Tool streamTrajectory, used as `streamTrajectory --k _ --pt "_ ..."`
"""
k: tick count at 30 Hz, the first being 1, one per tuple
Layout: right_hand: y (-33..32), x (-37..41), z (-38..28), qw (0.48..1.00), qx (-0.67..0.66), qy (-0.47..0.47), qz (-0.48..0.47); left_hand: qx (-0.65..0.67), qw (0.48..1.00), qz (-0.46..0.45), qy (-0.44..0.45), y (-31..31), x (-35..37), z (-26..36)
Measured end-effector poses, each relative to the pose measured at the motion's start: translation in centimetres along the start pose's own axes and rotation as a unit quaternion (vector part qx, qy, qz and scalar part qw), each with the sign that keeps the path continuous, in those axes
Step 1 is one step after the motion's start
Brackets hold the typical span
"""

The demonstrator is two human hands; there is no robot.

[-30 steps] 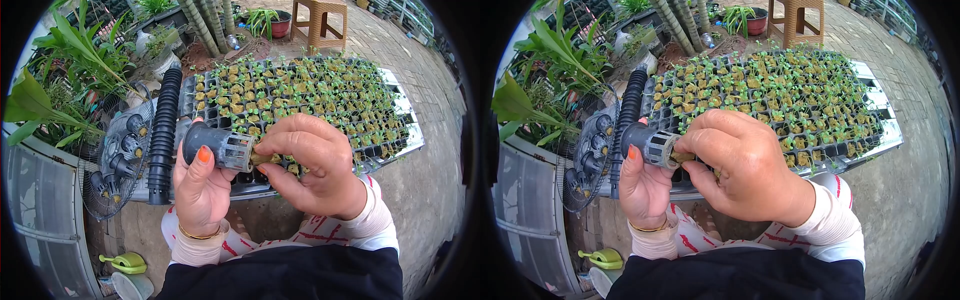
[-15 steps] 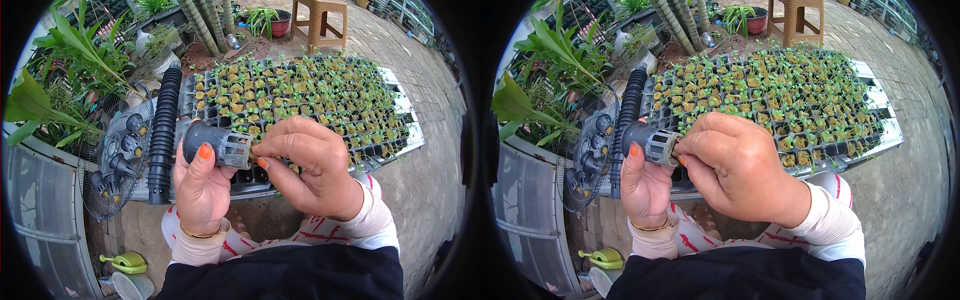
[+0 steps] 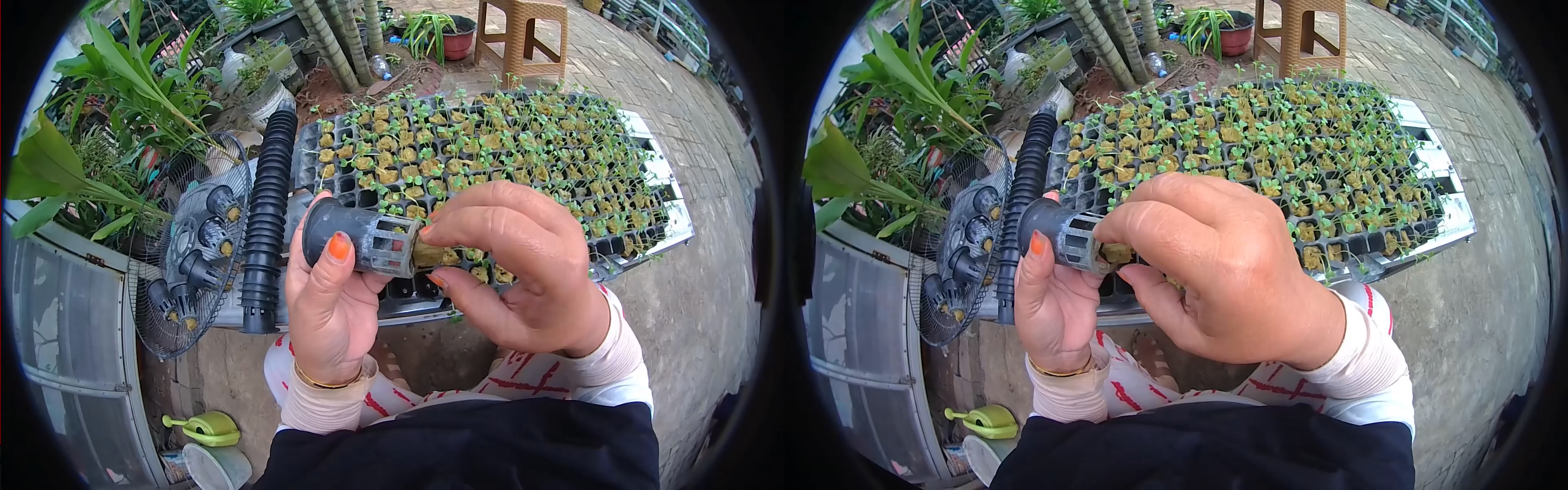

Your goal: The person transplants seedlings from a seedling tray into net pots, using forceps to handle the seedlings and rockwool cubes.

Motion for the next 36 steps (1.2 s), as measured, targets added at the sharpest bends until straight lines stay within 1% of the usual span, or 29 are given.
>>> streamTrajectory --k 1,7,11,16,20,22,23,25,29,31,35,36 --pt "0.0 0.0 0.1 0.999 0.012 -0.043 0.003 -0.002 1.000 0.002 -0.001 0.0 0.0 0.0" --pt "0.2 0.7 0.0 0.992 0.091 -0.092 -0.013 0.008 1.000 0.004 -0.010 0.1 0.1 -0.1" --pt "0.3 0.7 -0.1 0.993 0.083 -0.079 -0.008 -0.002 1.000 0.004 -0.006 0.2 0.1 0.0" --pt "1.2 1.3 0.2 0.995 0.062 -0.057 0.052 -0.025 0.999 0.018 0.011 0.6 0.2 0.0" --pt "1.4 1.6 0.1 0.994 0.075 -0.063 0.049 -0.021 1.000 0.021 0.010 0.3 0.0 0.0" --pt "1.3 1.4 0.2 0.998 0.043 -0.031 0.015 -0.022 0.999 0.024 0.011 0.3 -0.2 0.0" --pt "1.1 1.3 0.1 0.999 0.042 -0.031 0.015 -0.022 0.999 0.024 0.011 0.3 -0.1 0.0" --pt "0.7 0.9 0.0 1.000 0.008 0.005 0.005 -0.024 0.999 0.025 0.015 0.5 0.0 0.2" --pt "0.9 1.1 0.0 1.000 0.019 -0.002 0.020 -0.027 0.999 0.023 0.021 0.8 0.2 -0.1" --pt "0.9 1.2 -0.3 0.997 0.071 -0.006 0.039 -0.052 0.998 0.026 0.034 1.0 0.4 -0.1" --pt "1.0 1.4 0.1 0.997 0.049 -0.027 0.045 -0.058 0.998 0.015 0.031 0.3 -0.1 -0.1" --pt "0.7 1.0 0.1 1.000 0.011 -0.009 0.021 -0.043 0.998 0.009 0.034 0.4 -0.1 0.0"
Point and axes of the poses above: each hand's wrist, its own x-axis away from the middle knuckle, its own y-axis out of the palm, z = x × y, the point moved 1 cm from there along -x, towards the middle knuckle, and after that the axes turned 12 degrees about z, right-handed, at the moved point
